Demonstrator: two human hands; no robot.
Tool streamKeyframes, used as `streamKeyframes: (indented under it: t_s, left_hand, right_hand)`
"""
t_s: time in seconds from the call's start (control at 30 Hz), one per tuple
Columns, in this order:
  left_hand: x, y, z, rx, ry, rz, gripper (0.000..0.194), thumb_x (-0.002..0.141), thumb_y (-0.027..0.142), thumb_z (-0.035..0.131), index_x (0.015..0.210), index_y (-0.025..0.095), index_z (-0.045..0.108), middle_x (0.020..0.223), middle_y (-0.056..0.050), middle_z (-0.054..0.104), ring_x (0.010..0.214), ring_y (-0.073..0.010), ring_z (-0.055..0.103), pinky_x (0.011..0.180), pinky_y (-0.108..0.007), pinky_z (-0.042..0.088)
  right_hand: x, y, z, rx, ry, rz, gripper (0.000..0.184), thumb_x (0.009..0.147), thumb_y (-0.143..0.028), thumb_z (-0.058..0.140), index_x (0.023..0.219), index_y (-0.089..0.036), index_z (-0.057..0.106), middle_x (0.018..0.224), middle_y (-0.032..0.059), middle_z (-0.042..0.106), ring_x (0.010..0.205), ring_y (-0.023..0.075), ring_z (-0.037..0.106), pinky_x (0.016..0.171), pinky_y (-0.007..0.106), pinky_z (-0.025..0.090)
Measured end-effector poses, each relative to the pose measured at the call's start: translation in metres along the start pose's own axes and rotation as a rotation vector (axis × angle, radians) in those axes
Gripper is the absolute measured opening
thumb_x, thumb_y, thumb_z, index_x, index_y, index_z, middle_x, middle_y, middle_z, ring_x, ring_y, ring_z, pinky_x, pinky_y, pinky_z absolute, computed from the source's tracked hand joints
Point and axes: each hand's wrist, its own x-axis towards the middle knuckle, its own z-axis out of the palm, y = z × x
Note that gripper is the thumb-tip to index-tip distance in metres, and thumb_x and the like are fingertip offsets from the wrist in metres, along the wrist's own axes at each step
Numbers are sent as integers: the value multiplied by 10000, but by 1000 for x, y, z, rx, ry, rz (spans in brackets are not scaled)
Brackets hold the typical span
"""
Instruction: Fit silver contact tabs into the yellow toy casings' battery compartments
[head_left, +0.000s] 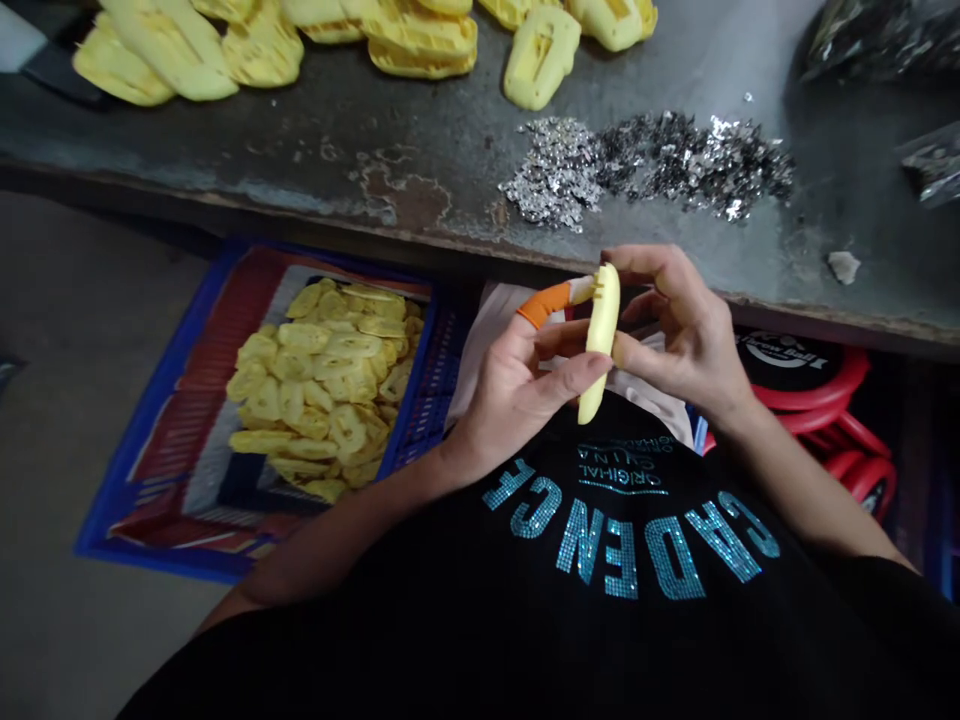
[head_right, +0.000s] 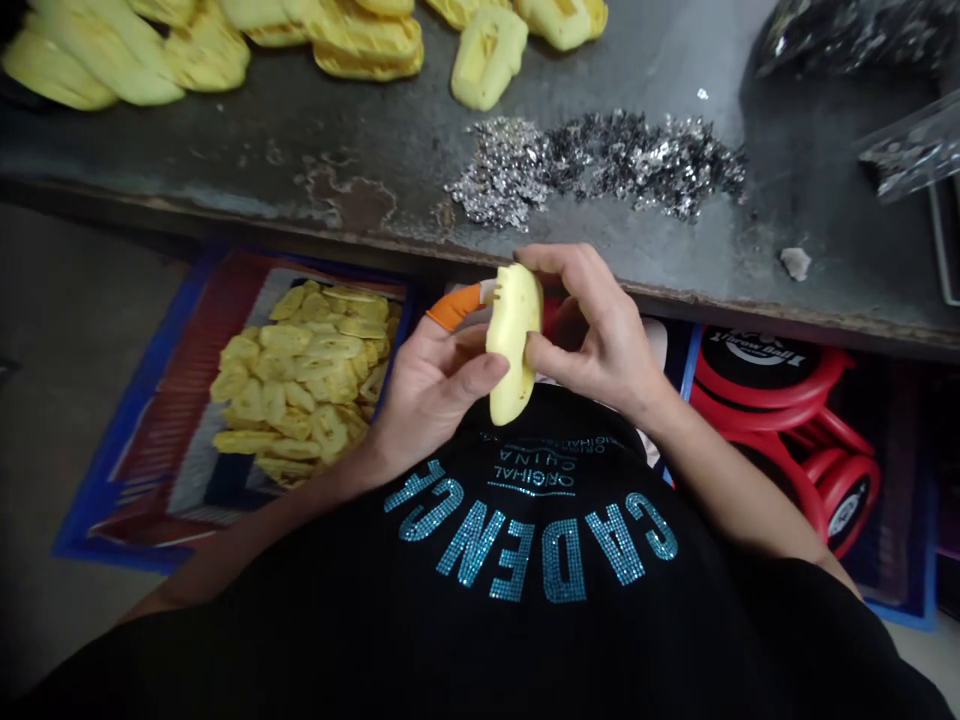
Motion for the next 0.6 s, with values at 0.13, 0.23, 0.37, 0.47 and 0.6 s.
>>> streamKeyframes:
  t_s: [0.13,0.23,0.37,0.47,0.6]
  left_hand:
    - [-7,13,1,344,7,88,726,1001,536,1009,1637,305,747,1436,-89,899,917,-216,863,682,-290,665]
    - [-11,19,1,590,29,247,726,951,556,1046,1583,283,815,1336,-102,920,1016,-290,881,837,-394,745]
    - [-10,23,0,670,-21,400,587,1009,468,1005,1541,273,849,1487,-120,890,1309,-354,881,1241,-555,712]
    - [-6,24,-3,662,-41,401,560,1021,403,995,1547,276,853,1599,-132,843,1387,-362,868,1255,-565,713]
    - [-2,19,-10,650,-5,439,507,1031,335,983,1521,256,881,1604,-150,834,1359,-350,889,1185,-503,753]
  right_hand:
    - [-18,16,24,51,237,-16,552,1037,-610,777,1556,-479,638,1506,115,713,1315,409,763,1022,616,740]
    - [-23,26,32,16,330,-98,570,1058,-675,666,1583,-478,561,1476,123,666,1357,426,763,1161,696,692]
    - [-20,31,34,-106,365,-181,630,1072,-742,557,1602,-409,489,1449,157,620,1362,437,758,1197,727,673]
    - [-16,31,35,-79,370,-208,591,1062,-672,614,1586,-416,518,1435,143,612,1329,423,758,1191,719,682]
    - [-11,34,37,-72,348,-161,619,1023,-563,646,1607,-422,498,1455,147,589,1375,432,736,1256,738,646]
